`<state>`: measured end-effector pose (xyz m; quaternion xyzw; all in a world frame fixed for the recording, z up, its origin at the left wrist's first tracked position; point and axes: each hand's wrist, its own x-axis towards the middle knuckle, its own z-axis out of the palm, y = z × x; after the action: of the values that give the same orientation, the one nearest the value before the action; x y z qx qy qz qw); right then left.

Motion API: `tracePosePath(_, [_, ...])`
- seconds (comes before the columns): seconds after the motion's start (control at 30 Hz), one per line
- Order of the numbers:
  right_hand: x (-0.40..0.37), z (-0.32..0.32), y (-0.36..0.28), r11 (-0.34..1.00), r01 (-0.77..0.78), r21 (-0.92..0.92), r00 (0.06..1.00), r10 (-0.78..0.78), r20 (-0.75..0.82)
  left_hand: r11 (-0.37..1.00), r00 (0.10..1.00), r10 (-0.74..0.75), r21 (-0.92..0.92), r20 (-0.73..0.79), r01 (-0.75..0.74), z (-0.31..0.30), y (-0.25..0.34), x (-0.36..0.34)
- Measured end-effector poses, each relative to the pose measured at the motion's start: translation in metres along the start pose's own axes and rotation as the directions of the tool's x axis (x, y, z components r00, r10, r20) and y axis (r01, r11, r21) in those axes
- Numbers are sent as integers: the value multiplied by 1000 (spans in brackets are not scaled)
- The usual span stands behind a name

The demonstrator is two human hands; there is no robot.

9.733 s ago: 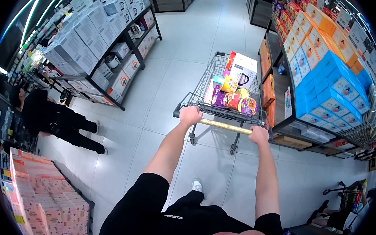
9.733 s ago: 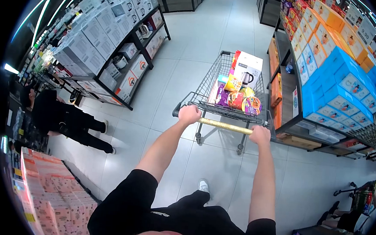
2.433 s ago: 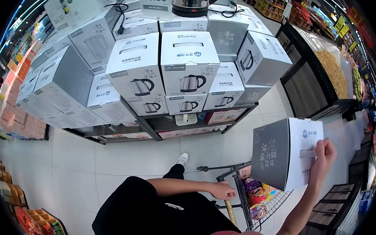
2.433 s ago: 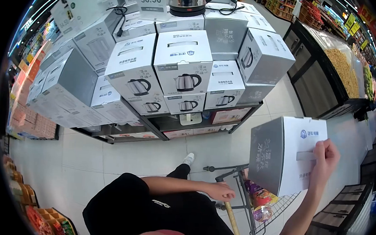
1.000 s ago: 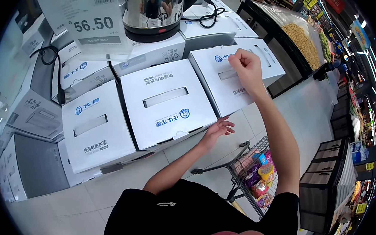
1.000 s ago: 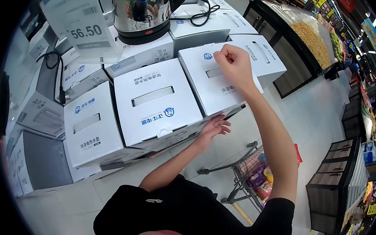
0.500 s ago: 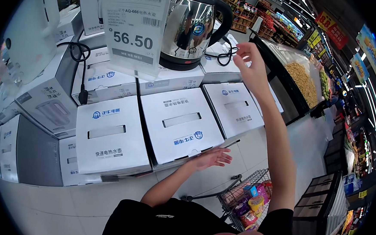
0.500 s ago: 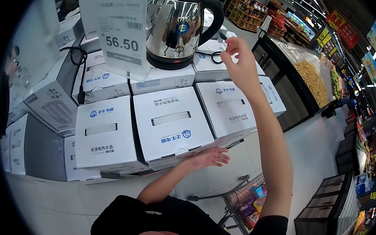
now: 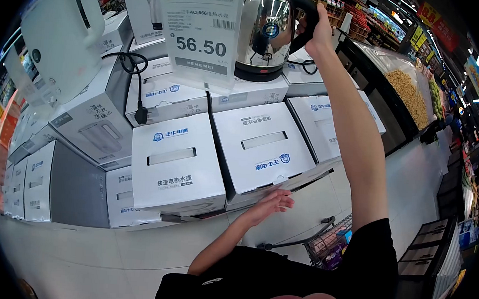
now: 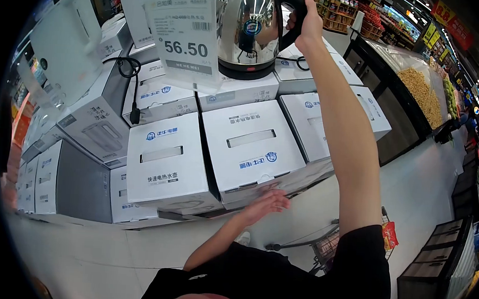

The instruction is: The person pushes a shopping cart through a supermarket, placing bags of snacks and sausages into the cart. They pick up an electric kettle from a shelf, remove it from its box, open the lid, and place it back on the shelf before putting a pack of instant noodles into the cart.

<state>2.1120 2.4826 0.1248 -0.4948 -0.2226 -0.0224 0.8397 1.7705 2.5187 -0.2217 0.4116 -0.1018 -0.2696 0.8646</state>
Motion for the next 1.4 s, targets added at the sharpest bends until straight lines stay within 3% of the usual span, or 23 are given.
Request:
tracePosePath(0.17, [16, 7, -22, 991, 135, 13, 955, -127, -268, 999, 998, 55, 3, -30, -55, -2, 8, -2])
tracePosePath(0.2, [-2, 35, -41, 946, 238, 221, 929, -156, -337, 999, 998, 54, 4, -24, -54, -2, 7, 0])
tracePosePath(0.23, [0, 30, -49, 951, 256, 174, 908, -175, -380, 998, 998, 57, -8, -36, -57, -2, 6, 1])
tracePosePath(0.3, [14, 22, -60, 860, 500, 100, 743, -367, -560, 998, 997, 62, -21, -45, -63, -1, 4, 1])
tracePosePath(0.33, [-5, 25, -79, 903, 361, 232, 825, -194, -530, 997, 996, 60, -44, -66, -63, -1, 4, 1])
tracePosePath(0.4, [7, -17, -90, 848, 438, 299, 853, -286, -437, 994, 994, 63, -85, -86, -70, 0, 2, 0])
tracePosePath(0.43, [-4, -40, -108, 949, 297, 103, 878, -229, -420, 993, 993, 70, -86, -95, -79, -1, 1, 1])
tracePosePath(0.53, [-51, -82, -149, 919, 394, 10, 859, -364, -361, 989, 990, 87, -109, -107, -98, 1, -3, 0])
tracePosePath(0.57, [-55, -126, -160, 893, 450, -17, 862, -439, -251, 989, 990, 90, -110, -109, -102, 2, -3, 2])
tracePosePath(0.6, [-76, -128, -170, 856, 509, 92, 815, -444, -373, 986, 988, 76, -134, -136, -94, 4, -3, 1])
tracePosePath(0.7, [-163, -146, -192, 823, 542, -169, 656, -540, -527, 985, 977, 72, -140, -201, -101, 11, -7, -1])
tracePosePath(0.73, [-194, -146, -193, 830, 534, -158, 655, -525, -544, 980, 965, 127, -120, -231, -158, 23, -4, -3])
tracePosePath(0.77, [-223, -150, -197, 838, 525, -150, 652, -509, -562, 986, 979, 73, -132, -190, -99, 36, -2, -3])
tracePosePath(0.83, [-283, -199, -197, 891, 436, -127, 721, -430, -543, 983, 977, 162, -67, -139, -172, 64, 3, -1])
tracePosePath(0.9, [-348, -224, -191, 937, 302, -175, 705, -343, -621, 994, 994, 92, -50, -51, -95, 96, 10, 6])
tracePosePath(0.97, [-408, -242, -177, 964, 256, -65, 779, -246, -576, 960, 969, 249, 130, 7, -248, 122, 7, 17])
tracePosePath(1.0, [-429, -245, -168, 946, 231, -226, 650, -323, -687, 937, 958, 269, 201, 102, -285, 124, 2, 22])
tracePosePath(1.1, [-492, -241, -147, 906, 129, -403, 527, -407, -746, 926, 949, 264, 232, 170, -299, 156, -3, 37])
tracePosePath(1.17, [-526, -231, -133, 895, -5, -446, 484, -388, -784, 954, 961, 160, 215, 227, -210, 165, -25, 46])
tracePosePath(1.23, [-550, -212, -131, 797, -212, -566, 591, -357, -723, 970, 954, 72, 203, 290, -135, 165, -51, 53])
tracePosePath(1.3, [-594, -225, -133, 734, -316, -601, 688, -259, -678, 995, 971, -66, 85, 229, 48, 163, -84, 55])
tracePosePath(1.33, [-606, -225, -139, 733, -335, -591, 663, -262, -701, 994, 963, -95, 83, 251, 76, 163, -93, 56])
tracePosePath(1.4, [-626, -217, -154, 569, -453, -686, 777, -127, -617, 989, 951, -123, 109, 284, 95, 166, -108, 59])
